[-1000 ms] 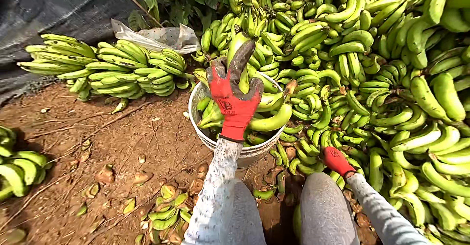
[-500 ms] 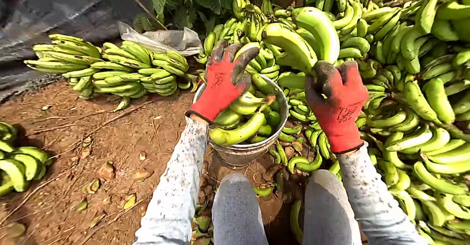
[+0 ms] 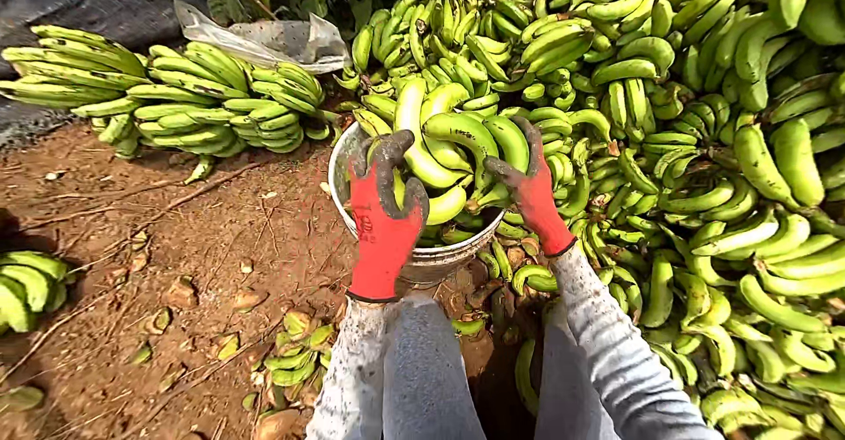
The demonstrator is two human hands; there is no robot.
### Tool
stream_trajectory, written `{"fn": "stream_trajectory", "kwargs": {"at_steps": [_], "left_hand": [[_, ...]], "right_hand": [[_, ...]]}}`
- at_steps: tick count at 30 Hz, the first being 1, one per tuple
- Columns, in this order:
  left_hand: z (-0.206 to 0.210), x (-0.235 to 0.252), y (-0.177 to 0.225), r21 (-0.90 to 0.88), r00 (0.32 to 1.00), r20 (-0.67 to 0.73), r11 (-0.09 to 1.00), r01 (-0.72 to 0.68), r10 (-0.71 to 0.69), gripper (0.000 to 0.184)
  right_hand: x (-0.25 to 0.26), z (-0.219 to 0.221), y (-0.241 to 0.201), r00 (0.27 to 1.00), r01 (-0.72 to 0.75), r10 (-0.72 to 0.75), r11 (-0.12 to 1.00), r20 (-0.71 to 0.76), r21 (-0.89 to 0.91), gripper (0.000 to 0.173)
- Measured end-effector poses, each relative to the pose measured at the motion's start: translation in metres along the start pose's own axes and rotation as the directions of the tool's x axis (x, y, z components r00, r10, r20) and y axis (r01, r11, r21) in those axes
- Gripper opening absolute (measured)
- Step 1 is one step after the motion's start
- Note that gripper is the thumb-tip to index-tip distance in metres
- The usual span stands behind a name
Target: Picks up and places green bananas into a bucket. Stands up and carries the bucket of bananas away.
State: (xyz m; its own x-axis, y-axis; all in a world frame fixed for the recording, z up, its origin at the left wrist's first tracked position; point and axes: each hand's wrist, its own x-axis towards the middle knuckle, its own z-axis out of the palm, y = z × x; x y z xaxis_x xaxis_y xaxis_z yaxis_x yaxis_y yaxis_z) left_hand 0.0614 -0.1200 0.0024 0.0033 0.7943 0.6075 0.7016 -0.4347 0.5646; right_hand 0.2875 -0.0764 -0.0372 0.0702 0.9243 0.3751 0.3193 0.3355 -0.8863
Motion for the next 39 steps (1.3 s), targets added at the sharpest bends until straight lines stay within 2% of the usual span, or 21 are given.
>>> {"fn": "stream_trajectory", "kwargs": {"at_steps": [3, 7, 9, 11, 12, 14, 15, 16, 17, 18, 19, 20, 21, 22, 23, 24, 28, 31, 34, 36, 39], "left_hand": [[-0.018, 0.010, 0.018, 0.121, 0.998, 0.044, 0.991, -0.051, 0.046, 0.046], [-0.017, 0.012, 0.004, 0.271, 0.981, -0.008, 0.944, -0.186, 0.196, 0.039], [-0.008, 0.008, -0.027, 0.197, 0.988, 0.025, 0.968, -0.153, 0.151, 0.042], [-0.013, 0.008, -0.029, 0.277, 0.989, 0.090, 0.951, -0.136, 0.115, 0.050], [-0.019, 0.003, -0.025, 0.369, 0.991, 0.107, 0.922, -0.116, 0.082, 0.057], [-0.020, -0.017, -0.015, 0.474, 0.999, 0.030, 0.879, -0.047, 0.037, 0.069], [-0.009, -0.033, -0.007, 0.466, 0.992, -0.069, 0.883, -0.058, 0.102, 0.068], [0.009, -0.053, 0.007, 0.419, 0.964, -0.164, 0.900, -0.123, 0.208, 0.059], [0.033, -0.078, 0.021, 0.360, 0.941, -0.176, 0.909, -0.210, 0.288, 0.043], [0.061, -0.106, 0.032, 0.282, 0.949, -0.104, 0.924, -0.259, 0.298, 0.027], [0.089, -0.130, 0.040, 0.218, 0.979, 0.083, 0.955, -0.202, 0.188, 0.025], [0.118, -0.138, 0.046, 0.185, 0.907, 0.414, 0.983, -0.005, -0.073, 0.036], [0.153, -0.135, 0.039, 0.259, 0.665, 0.664, 0.940, 0.224, -0.341, 0.048], [0.190, -0.132, 0.022, 0.370, 0.439, 0.749, 0.863, 0.344, -0.496, 0.059], [0.222, -0.133, 0.005, 0.462, 0.313, 0.753, 0.805, 0.373, -0.578, 0.068], [0.248, -0.136, -0.009, 0.530, 0.271, 0.726, 0.765, 0.365, -0.632, 0.074], [0.325, -0.158, -0.044, 0.615, 0.331, 0.703, 0.772, 0.162, -0.630, 0.095], [0.345, -0.177, -0.048, 0.524, 0.305, 0.810, 0.852, 0.005, -0.500, 0.088], [0.340, -0.182, -0.054, 0.507, 0.371, 0.795, 0.862, 0.031, -0.480, 0.065], [0.328, -0.176, -0.053, 0.534, 0.367, 0.775, 0.844, 0.054, -0.514, 0.061], [0.306, -0.166, -0.049, 0.613, 0.279, 0.739, 0.784, 0.099, -0.613, 0.056]], "right_hand": [[-0.011, -0.007, -0.017, 0.982, -0.070, 0.074, 0.997, 0.171, -0.032, 0.087], [-0.004, 0.010, -0.029, 0.983, 0.093, -0.055, 0.971, 0.173, -0.222, 0.089], [0.017, 0.024, -0.011, 0.984, 0.153, -0.137, 0.977, 0.113, -0.149, 0.090], [0.018, 0.007, 0.003, 0.967, 0.173, -0.169, 0.985, 0.189, -0.004, 0.100], [0.003, -0.010, 0.012, 0.965, 0.120, -0.126, 0.992, 0.228, 0.040, 0.097], [-0.055, -0.035, 0.045, 0.957, -0.222, 0.224, 0.975, 0.187, -0.028, 0.070], [-0.081, -0.038, 0.073, 0.888, -0.395, 0.420, 0.905, 0.184, -0.158, 0.058], [-0.108, -0.035, 0.102, 0.752, -0.506, 0.610, 0.778, 0.251, -0.373, 0.052], [-0.139, -0.026, 0.120, 0.525, -0.518, 0.784, 0.603, 0.331, -0.606, 0.054], [-0.173, -0.009, 0.131, 0.278, -0.458, 0.896, 0.441, 0.347, -0.772, 0.058], [-0.210, 0.010, 0.136, 0.112, -0.422, 0.945, 0.324, 0.306, -0.846, 0.063], [-0.248, 0.027, 0.143, 0.065, -0.409, 0.967, 0.252, 0.247, -0.877, 0.071], [-0.278, 0.041, 0.151, 0.113, -0.421, 0.976, 0.216, 0.185, -0.881, 0.072], [-0.299, 0.052, 0.161, 0.192, -0.426, 0.973, 0.201, 0.129, -0.882, 0.066], [-0.308, 0.055, 0.167, 0.244, -0.448, 0.965, 0.204, 0.100, -0.871, 0.064], [-0.309, 0.051, 0.170, 0.265, -0.484, 0.959, 0.223, 0.101, -0.846, 0.067], [-0.272, 0.026, 0.153, 0.317, -0.715, 0.946, 0.283, 0.065, -0.639, 0.103], [-0.216, -0.005, 0.121, 0.559, -0.742, 0.828, 0.471, -0.051, -0.477, 0.104], [-0.147, -0.057, 0.110, 0.710, -0.537, 0.704, 0.515, -0.029, -0.668, 0.093], [-0.113, -0.080, 0.120, 0.634, -0.303, 0.764, 0.391, 0.123, -0.869, 0.076], [-0.115, -0.085, 0.163, 0.373, 0.044, 0.884, 0.286, 0.281, -0.957, 0.066]]}}
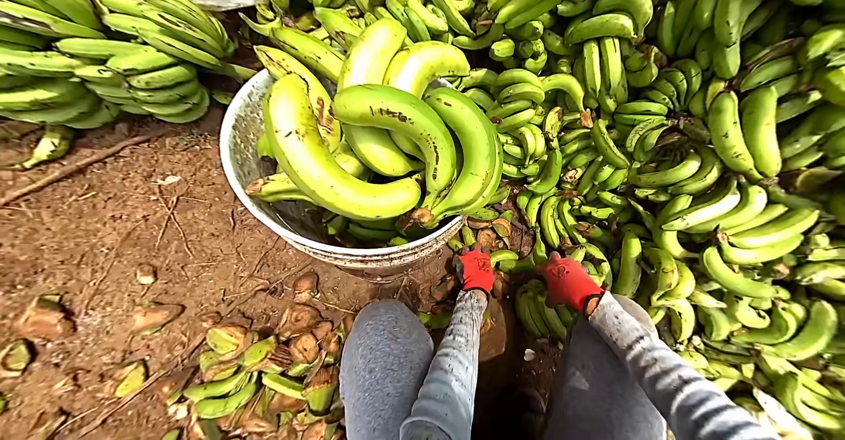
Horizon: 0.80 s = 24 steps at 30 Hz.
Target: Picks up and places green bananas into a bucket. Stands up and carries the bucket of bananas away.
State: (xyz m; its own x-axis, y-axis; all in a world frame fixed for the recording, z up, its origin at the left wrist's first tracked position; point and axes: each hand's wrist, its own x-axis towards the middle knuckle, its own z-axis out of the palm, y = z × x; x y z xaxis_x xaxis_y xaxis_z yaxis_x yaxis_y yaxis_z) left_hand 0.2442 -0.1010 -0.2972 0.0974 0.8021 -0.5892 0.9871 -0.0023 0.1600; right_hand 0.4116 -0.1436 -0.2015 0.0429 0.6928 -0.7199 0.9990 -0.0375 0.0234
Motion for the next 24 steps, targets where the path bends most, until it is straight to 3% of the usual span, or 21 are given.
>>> {"fn": "stream_trajectory", "kwargs": {"at_steps": [2, 7, 11, 14, 16, 19, 21, 24], "left_hand": [[-0.002, -0.006, -0.008, -0.039, 0.996, 0.036, 0.995, 0.088, -0.086, 0.051], [0.009, 0.000, -0.026, -0.212, 0.981, -0.095, 0.967, 0.144, -0.167, 0.095], [0.008, 0.011, -0.025, -0.240, 0.976, -0.069, 0.953, 0.184, -0.206, 0.078], [0.003, 0.001, -0.037, -0.458, 0.974, -0.049, 0.871, 0.177, -0.223, 0.095], [-0.006, -0.013, -0.043, -0.638, 0.967, 0.000, 0.745, 0.195, -0.253, 0.101], [-0.006, -0.030, -0.069, -0.857, 0.969, 0.005, 0.499, 0.132, -0.248, 0.072], [-0.012, -0.037, -0.082, -0.863, 0.984, 0.021, 0.494, 0.107, -0.177, 0.059], [-0.019, -0.060, -0.089, -0.855, 0.994, 0.022, 0.513, 0.075, -0.109, 0.053]], "right_hand": [[0.014, 0.019, 0.005, 0.995, 0.036, -0.027, 0.995, 0.100, -0.089, 0.052], [0.018, 0.020, -0.001, 0.988, 0.156, -0.152, 0.979, 0.035, -0.135, 0.042], [-0.013, -0.001, 0.006, 0.997, 0.070, -0.069, 0.997, -0.044, 0.023, 0.037], [-0.022, -0.001, 0.003, 0.998, 0.046, -0.043, 0.995, -0.042, 0.090, 0.036], [-0.020, 0.004, -0.010, 0.999, 0.027, -0.025, 0.993, -0.024, 0.112, 0.046], [-0.012, 0.017, -0.037, 0.997, 0.027, -0.015, 0.985, -0.072, 0.171, 0.065], [-0.001, 0.018, -0.050, 0.992, 0.027, 0.000, 0.976, -0.127, 0.215, 0.070], [0.015, 0.017, -0.059, 0.978, 0.043, 0.001, 0.978, -0.209, 0.205, 0.067]]}}
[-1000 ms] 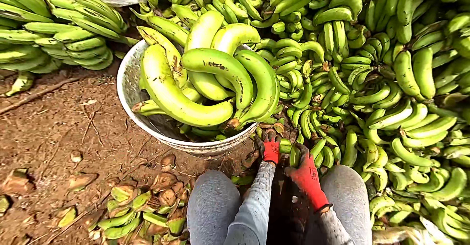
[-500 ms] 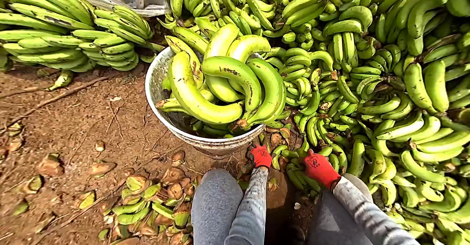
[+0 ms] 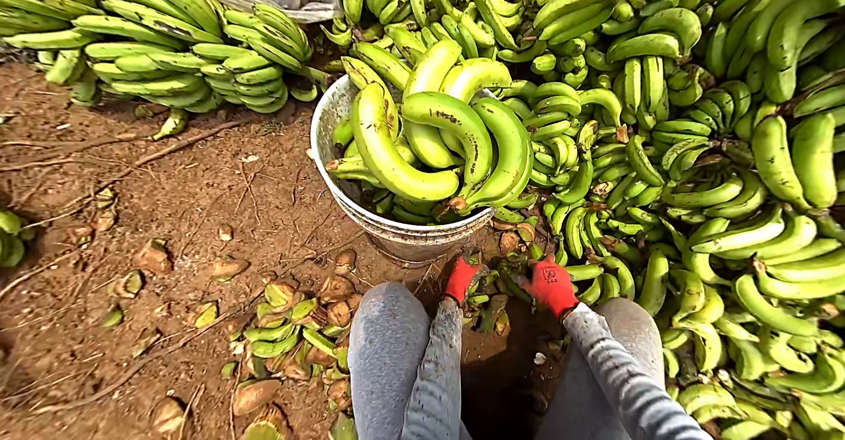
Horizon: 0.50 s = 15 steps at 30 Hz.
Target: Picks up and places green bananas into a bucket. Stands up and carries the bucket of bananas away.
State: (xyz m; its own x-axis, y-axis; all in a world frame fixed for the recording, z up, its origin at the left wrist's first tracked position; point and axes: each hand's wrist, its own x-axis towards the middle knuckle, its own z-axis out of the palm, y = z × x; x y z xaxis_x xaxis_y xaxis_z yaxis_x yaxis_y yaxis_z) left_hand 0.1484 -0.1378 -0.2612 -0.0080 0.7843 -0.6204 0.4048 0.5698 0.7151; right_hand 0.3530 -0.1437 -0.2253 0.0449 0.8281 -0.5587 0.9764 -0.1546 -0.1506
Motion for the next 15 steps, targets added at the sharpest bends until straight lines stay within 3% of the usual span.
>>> {"fn": "stream_trajectory", "kwargs": {"at_steps": [3, 6, 8, 10, 11, 13, 14, 15], "left_hand": [[-0.020, -0.040, 0.017, -0.006, 0.994, 0.081, 0.997, -0.073, 0.073, 0.050], [-0.058, -0.107, 0.045, -0.264, 0.918, 0.159, 0.911, -0.315, 0.364, 0.044], [-0.099, -0.168, 0.068, -0.343, 0.820, 0.037, 0.778, -0.526, 0.571, 0.039], [-0.148, -0.220, 0.074, -0.073, 0.705, -0.199, 0.707, -0.703, 0.681, 0.036], [-0.170, -0.236, 0.069, 0.184, 0.633, -0.335, 0.707, -0.683, 0.698, 0.037], [-0.198, -0.248, 0.062, 0.680, 0.514, -0.458, 0.658, -0.322, 0.725, 0.053], [-0.195, -0.247, 0.064, 0.774, 0.515, -0.458, 0.610, -0.171, 0.725, 0.066], [-0.181, -0.243, 0.068, 0.807, 0.537, -0.427, 0.574, -0.137, 0.728, 0.072]], "right_hand": [[0.014, 0.003, -0.006, 0.996, 0.012, -0.011, 1.000, -0.088, 0.010, 0.071], [0.024, 0.001, -0.012, 0.992, -0.029, 0.028, 1.000, -0.127, -0.009, 0.073], [0.028, -0.009, -0.015, 0.985, -0.074, 0.079, 0.997, -0.156, 0.034, 0.068], [0.028, -0.023, -0.014, 0.972, -0.086, 0.106, 0.991, -0.211, 0.100, 0.067], [0.029, -0.029, -0.014, 0.974, -0.066, 0.089, 0.992, -0.210, 0.110, 0.071], [0.034, -0.034, -0.019, 0.989, 0.015, -0.002, 0.996, -0.145, 0.087, 0.073], [0.038, -0.034, -0.026, 0.995, 0.057, -0.051, 0.996, -0.092, 0.065, 0.067], [0.041, -0.030, -0.034, 0.995, 0.090, -0.088, 0.995, -0.044, 0.046, 0.059]]}}
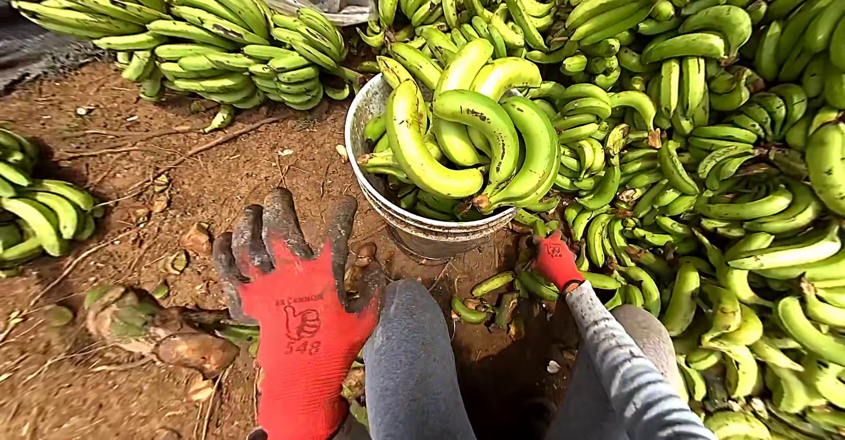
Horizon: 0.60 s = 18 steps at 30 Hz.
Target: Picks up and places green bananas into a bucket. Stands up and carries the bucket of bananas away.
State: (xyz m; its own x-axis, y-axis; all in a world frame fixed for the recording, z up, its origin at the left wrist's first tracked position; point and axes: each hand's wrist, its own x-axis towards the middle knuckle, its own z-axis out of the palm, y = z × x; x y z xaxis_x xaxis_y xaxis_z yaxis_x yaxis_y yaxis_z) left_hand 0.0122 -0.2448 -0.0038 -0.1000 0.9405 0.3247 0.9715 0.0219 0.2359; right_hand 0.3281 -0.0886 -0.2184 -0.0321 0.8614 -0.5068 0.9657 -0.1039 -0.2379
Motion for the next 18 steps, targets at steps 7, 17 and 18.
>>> {"fn": "stream_trajectory", "kwargs": {"at_steps": [7, 17, 18], "left_hand": [[0.085, -0.005, 0.109, -0.183, 0.990, 0.119, 0.979, 0.092, -0.071, 0.046], [0.291, -0.035, 0.138, -0.162, 0.615, 0.788, 0.953, 0.258, -0.032, 0.088], [0.313, -0.040, 0.134, -0.053, 0.566, 0.821, 0.976, 0.210, -0.077, 0.096]], "right_hand": [[-0.032, -0.008, 0.008, 0.986, 0.051, -0.016, 0.977, -0.168, 0.205, 0.039], [-0.174, -0.253, -0.050, 0.096, 0.742, -0.039, 0.668, -0.995, 0.045, 0.024], [-0.177, -0.265, -0.068, -0.006, 0.822, -0.039, 0.568, -0.999, -0.027, 0.022]]}}
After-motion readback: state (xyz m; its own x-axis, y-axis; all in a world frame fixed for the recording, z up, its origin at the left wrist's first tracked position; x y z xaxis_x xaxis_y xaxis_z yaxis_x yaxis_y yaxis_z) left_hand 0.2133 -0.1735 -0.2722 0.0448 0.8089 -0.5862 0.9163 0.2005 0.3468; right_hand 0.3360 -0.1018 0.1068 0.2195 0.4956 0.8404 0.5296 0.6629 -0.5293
